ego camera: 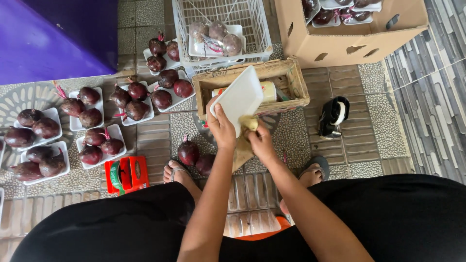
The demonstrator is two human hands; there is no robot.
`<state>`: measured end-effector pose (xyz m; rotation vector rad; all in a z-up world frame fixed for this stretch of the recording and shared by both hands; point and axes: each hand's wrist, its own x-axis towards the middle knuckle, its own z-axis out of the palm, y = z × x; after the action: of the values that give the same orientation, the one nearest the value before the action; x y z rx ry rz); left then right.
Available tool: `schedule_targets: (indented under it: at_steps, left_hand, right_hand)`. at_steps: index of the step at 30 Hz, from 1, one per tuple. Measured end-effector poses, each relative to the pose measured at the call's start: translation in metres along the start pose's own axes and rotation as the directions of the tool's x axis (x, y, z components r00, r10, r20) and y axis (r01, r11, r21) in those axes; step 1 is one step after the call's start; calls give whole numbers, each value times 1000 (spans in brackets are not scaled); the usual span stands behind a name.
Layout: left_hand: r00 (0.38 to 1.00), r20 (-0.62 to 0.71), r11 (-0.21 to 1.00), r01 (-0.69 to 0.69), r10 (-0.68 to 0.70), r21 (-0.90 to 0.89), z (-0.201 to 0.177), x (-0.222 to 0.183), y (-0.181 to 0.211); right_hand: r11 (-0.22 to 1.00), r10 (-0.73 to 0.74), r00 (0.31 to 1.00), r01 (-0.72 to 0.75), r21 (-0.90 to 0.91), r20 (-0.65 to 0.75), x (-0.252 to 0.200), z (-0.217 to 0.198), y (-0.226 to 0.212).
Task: The person wipes two dark purple fruits with a cloth, places them into a white styrofoam tray, and then wraps the tray with plastic film. The person seals the wrapped tray and places it into a cardboard box.
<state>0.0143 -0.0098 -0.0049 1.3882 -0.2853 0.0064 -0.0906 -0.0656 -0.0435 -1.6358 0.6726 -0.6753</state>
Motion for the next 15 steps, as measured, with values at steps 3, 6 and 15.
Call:
schedule_targets:
  at_steps: [3,6,15]
  left_hand:
    - [1000,23,1000,-7,6,26,-5,3,5]
    - [997,-8,993,-75,76,86,-13,15,-11]
    - [992,87,990,-98,90,100,-17,4,-5]
  right_hand:
    - [979,206,971,-206,-15,121,-14,6,66]
    - [982,160,937,-120,-144,311,-13,13,26]
    - [893,369,855,-217,-395,365,10,-15,9]
